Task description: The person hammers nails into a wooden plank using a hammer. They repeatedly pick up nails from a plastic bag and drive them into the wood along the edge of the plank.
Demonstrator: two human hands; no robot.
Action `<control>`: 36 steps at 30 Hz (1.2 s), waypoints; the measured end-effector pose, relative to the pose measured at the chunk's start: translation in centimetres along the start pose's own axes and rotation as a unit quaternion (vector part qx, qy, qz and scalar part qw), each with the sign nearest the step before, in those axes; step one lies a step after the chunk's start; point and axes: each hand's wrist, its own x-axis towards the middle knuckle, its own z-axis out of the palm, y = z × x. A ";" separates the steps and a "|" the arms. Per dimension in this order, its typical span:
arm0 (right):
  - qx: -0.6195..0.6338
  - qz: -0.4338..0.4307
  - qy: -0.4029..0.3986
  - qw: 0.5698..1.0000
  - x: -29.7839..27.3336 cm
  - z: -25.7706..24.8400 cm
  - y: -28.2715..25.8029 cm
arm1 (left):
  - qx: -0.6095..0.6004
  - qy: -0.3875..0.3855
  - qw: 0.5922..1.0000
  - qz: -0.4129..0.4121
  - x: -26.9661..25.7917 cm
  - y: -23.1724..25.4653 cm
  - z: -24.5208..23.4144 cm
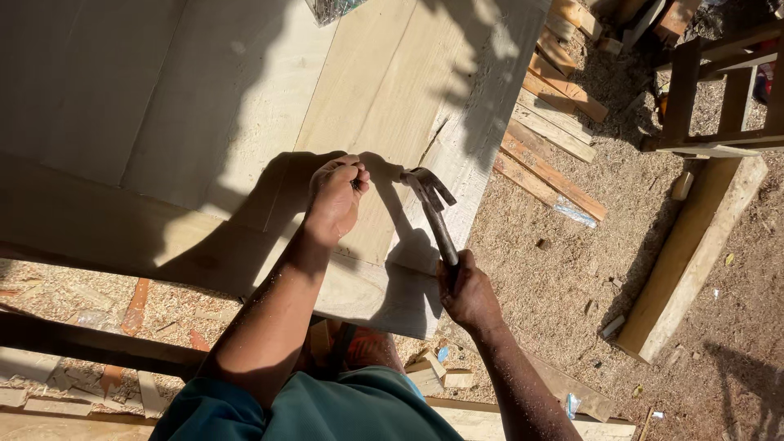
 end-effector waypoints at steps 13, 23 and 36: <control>0.023 0.162 -0.009 0.987 -2.6 0.8 1.8 | 0.030 -0.038 0.997 -0.066 -2.1 2.4 3.6; 0.024 0.138 -0.033 0.990 -1.3 1.2 2.7 | 0.030 -0.080 0.993 -0.086 -6.4 5.3 4.8; 0.024 0.146 -0.054 0.987 -1.1 1.2 3.6 | -0.020 -0.147 0.988 -0.040 -13.9 4.7 -1.8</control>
